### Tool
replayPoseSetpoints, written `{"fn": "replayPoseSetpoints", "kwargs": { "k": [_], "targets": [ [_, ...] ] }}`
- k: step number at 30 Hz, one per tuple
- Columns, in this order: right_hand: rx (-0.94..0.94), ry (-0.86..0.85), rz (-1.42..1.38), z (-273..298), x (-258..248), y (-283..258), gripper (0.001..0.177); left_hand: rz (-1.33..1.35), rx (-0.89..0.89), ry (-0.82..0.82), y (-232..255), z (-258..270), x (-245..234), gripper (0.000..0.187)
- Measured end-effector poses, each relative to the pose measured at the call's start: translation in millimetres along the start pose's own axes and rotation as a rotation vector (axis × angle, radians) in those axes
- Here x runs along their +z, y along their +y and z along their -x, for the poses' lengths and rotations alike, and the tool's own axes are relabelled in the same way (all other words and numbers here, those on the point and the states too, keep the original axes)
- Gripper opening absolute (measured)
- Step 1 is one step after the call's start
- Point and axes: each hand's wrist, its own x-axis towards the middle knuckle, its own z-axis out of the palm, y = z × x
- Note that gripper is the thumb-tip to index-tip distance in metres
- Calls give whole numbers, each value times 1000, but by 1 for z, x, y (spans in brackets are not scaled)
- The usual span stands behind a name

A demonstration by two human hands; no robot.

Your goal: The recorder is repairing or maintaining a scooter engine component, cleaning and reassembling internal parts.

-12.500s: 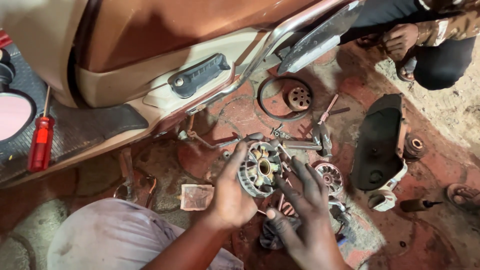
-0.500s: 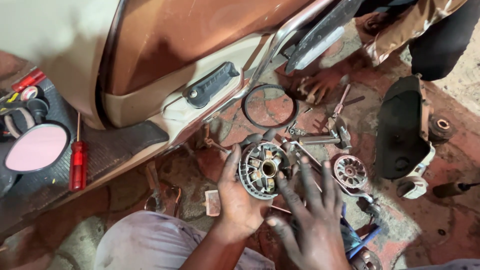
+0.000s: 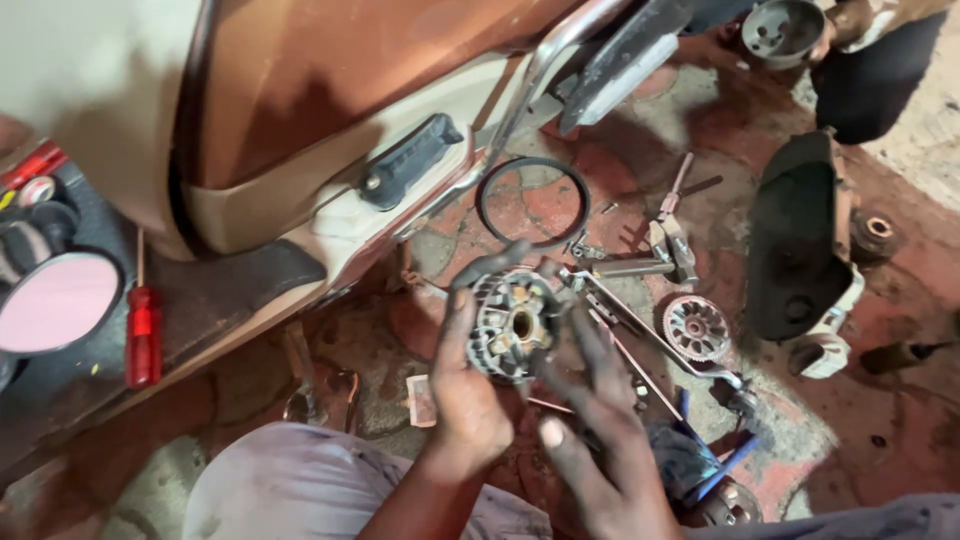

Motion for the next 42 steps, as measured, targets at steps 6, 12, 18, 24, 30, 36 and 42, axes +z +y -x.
{"fn": "replayPoseSetpoints", "kwargs": {
  "k": [6, 12, 18, 24, 30, 36, 42],
  "targets": [
    [233, 3, -382, 0, 17, -8, 58, -132, 91, -50, 1, 0, -3, 43],
    [159, 32, -349, 6, 20, -10, 55, 27, 3, 105, -8, 2, -31, 46],
    [256, -110, -238, -28, -33, 24, 48, -114, 119, 198, 19, -10, -7, 48],
    [837, -586, 711, 44, -45, 267, 78, 194, 28, 43, 36, -15, -5, 52],
    [531, -676, 1017, 184, -46, 419, 35, 354, -54, 98, 35, -13, -6, 52],
    [401, -711, 914, 141, 15, 463, 26, 392, -63, 123, 35, -17, -15, 43],
    [410, -1051, 886, 106, 9, 341, 23, 328, -232, 154, 27, -25, -19, 45]
  ]
}}
